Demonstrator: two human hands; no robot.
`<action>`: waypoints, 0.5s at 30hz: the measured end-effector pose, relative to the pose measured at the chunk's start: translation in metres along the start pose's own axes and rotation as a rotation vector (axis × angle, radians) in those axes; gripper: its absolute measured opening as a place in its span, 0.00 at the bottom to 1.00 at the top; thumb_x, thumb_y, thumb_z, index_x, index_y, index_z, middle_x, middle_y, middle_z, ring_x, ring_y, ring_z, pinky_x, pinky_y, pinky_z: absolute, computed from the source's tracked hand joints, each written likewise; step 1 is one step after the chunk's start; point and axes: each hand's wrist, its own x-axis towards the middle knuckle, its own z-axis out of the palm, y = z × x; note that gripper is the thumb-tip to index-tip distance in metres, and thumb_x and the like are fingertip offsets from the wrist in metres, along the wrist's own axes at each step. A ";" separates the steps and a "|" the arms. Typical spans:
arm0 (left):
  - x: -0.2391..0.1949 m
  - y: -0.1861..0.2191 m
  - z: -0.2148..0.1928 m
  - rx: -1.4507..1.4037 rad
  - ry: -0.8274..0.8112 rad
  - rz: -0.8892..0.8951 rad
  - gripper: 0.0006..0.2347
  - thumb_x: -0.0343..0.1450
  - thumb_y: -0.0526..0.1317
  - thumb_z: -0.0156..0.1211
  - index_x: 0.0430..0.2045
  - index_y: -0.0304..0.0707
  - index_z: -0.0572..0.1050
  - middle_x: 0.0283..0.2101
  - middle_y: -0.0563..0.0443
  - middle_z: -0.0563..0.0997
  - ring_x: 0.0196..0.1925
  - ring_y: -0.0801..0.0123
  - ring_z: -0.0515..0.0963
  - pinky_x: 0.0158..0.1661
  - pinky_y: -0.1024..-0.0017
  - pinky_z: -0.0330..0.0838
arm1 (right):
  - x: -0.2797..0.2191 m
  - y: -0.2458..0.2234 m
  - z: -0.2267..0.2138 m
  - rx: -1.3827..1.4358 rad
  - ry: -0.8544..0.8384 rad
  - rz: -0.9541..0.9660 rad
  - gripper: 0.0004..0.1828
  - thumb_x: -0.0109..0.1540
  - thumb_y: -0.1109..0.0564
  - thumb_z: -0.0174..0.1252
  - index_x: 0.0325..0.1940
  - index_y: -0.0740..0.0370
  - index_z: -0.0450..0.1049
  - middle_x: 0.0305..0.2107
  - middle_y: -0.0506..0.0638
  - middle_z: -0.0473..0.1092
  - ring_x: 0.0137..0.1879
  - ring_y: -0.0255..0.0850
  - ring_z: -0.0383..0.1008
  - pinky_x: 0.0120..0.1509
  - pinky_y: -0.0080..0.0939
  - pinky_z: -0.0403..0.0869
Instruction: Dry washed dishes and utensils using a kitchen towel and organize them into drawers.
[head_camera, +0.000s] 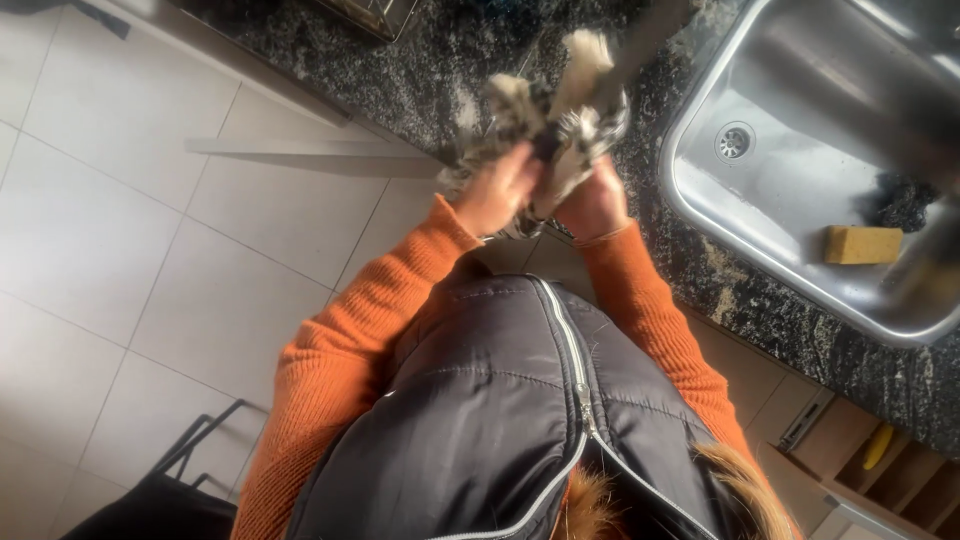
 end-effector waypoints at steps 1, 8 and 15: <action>0.004 -0.029 0.012 0.002 -0.006 0.004 0.21 0.80 0.43 0.42 0.63 0.24 0.61 0.24 0.47 0.79 0.24 0.64 0.81 0.27 0.67 0.78 | 0.000 0.003 -0.010 0.002 0.001 -0.007 0.35 0.58 0.38 0.65 0.59 0.62 0.64 0.50 0.54 0.72 0.53 0.45 0.77 0.63 0.44 0.79; -0.002 0.001 0.022 0.124 -0.154 0.278 0.12 0.81 0.40 0.39 0.49 0.31 0.70 0.34 0.44 0.80 0.32 0.64 0.81 0.42 0.69 0.80 | 0.011 0.029 -0.068 -0.435 0.159 -0.482 0.16 0.72 0.48 0.61 0.40 0.63 0.69 0.33 0.49 0.69 0.34 0.38 0.67 0.40 0.39 0.69; 0.021 0.093 -0.090 0.463 -0.075 -0.047 0.11 0.79 0.41 0.47 0.31 0.36 0.76 0.27 0.46 0.79 0.27 0.66 0.80 0.32 0.66 0.79 | 0.047 -0.004 -0.120 -1.151 0.362 -0.796 0.26 0.74 0.39 0.42 0.28 0.53 0.66 0.21 0.40 0.64 0.22 0.30 0.56 0.25 0.32 0.59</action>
